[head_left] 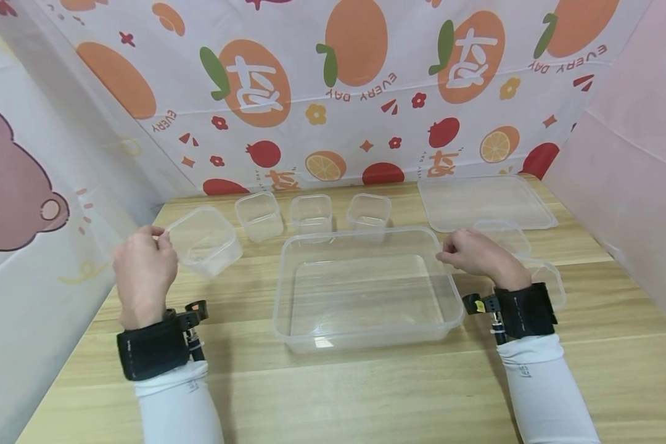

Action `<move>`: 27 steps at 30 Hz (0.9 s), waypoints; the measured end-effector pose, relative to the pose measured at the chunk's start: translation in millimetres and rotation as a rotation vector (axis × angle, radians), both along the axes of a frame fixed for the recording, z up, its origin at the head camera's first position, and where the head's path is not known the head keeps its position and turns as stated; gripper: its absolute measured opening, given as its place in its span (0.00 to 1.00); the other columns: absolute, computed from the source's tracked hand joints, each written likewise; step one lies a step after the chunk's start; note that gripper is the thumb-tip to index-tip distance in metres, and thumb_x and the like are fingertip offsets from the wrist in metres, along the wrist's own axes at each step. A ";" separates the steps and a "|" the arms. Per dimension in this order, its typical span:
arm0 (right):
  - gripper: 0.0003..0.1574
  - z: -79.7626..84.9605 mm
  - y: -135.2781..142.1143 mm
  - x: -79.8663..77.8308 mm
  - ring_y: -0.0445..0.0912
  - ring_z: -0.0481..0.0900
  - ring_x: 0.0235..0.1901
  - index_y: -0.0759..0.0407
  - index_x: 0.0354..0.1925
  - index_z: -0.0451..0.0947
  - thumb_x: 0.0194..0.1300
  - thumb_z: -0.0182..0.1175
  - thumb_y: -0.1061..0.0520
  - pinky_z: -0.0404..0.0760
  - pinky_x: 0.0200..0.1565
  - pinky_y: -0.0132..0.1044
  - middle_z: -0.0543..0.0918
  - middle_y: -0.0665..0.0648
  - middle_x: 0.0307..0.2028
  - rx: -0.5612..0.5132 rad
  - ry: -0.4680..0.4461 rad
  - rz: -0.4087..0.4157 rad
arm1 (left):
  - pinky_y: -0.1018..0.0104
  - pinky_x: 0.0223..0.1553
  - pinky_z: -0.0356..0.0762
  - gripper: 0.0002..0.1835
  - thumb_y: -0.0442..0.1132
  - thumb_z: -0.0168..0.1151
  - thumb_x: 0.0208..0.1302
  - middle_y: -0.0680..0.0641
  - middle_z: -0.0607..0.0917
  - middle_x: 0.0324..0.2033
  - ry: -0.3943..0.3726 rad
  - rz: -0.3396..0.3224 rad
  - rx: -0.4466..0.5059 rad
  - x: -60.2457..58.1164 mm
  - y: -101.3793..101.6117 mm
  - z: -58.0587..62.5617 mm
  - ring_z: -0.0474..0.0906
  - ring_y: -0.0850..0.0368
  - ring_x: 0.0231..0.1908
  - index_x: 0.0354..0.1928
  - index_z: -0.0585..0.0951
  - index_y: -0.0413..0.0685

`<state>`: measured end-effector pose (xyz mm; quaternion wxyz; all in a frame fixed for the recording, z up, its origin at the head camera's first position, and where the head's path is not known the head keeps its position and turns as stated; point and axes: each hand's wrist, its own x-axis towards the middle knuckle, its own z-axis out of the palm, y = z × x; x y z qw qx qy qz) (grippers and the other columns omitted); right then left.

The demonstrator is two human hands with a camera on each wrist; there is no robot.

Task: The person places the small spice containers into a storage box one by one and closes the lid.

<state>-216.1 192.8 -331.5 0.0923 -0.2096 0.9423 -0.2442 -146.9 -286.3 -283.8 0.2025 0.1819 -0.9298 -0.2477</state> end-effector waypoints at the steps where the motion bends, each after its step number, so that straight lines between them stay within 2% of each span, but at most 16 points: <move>1: 0.15 -0.3 0.1 0.2 0.45 0.68 0.21 0.65 0.25 0.80 0.70 0.60 0.62 0.66 0.27 0.38 0.71 0.51 0.19 0.001 0.001 0.002 | 0.57 0.26 0.66 0.20 0.36 0.44 0.79 0.28 0.83 0.36 0.005 -0.012 -0.004 0.0 1.0 0.3 0.78 0.37 0.32 0.58 0.75 0.23; 7: 0.15 -0.2 -0.8 1.2 0.45 0.68 0.21 0.64 0.25 0.80 0.70 0.61 0.61 0.67 0.27 0.38 0.71 0.51 0.19 0.001 0.005 0.010 | 0.62 0.21 0.64 0.20 0.36 0.45 0.79 0.30 0.84 0.31 0.040 -0.063 -0.026 -1.0 5.9 1.5 0.77 0.45 0.23 0.57 0.76 0.23; 15: 0.16 1.1 -0.7 0.6 0.44 0.66 0.20 0.63 0.24 0.79 0.70 0.60 0.61 0.64 0.26 0.37 0.69 0.50 0.19 -0.001 -0.004 -0.003 | 0.64 0.17 0.61 0.20 0.37 0.45 0.80 0.34 0.83 0.26 0.057 -0.102 -0.024 -3.6 11.9 3.9 0.70 0.55 0.16 0.58 0.77 0.25; 19: 0.16 1.4 -1.3 0.4 0.44 0.66 0.20 0.63 0.24 0.78 0.70 0.60 0.60 0.64 0.26 0.38 0.69 0.50 0.18 -0.002 -0.009 -0.001 | 0.64 0.16 0.60 0.20 0.37 0.45 0.80 0.36 0.82 0.22 0.072 -0.115 -0.028 -4.1 15.7 5.7 0.69 0.57 0.15 0.58 0.77 0.25; 27: 0.15 1.3 -1.3 0.1 0.45 0.67 0.21 0.64 0.25 0.79 0.70 0.60 0.61 0.65 0.26 0.37 0.71 0.51 0.19 0.005 -0.016 -0.015 | 0.68 0.14 0.60 0.18 0.35 0.48 0.79 0.35 0.83 0.23 0.134 -0.185 -0.029 -5.6 28.0 8.9 0.70 0.59 0.15 0.55 0.79 0.26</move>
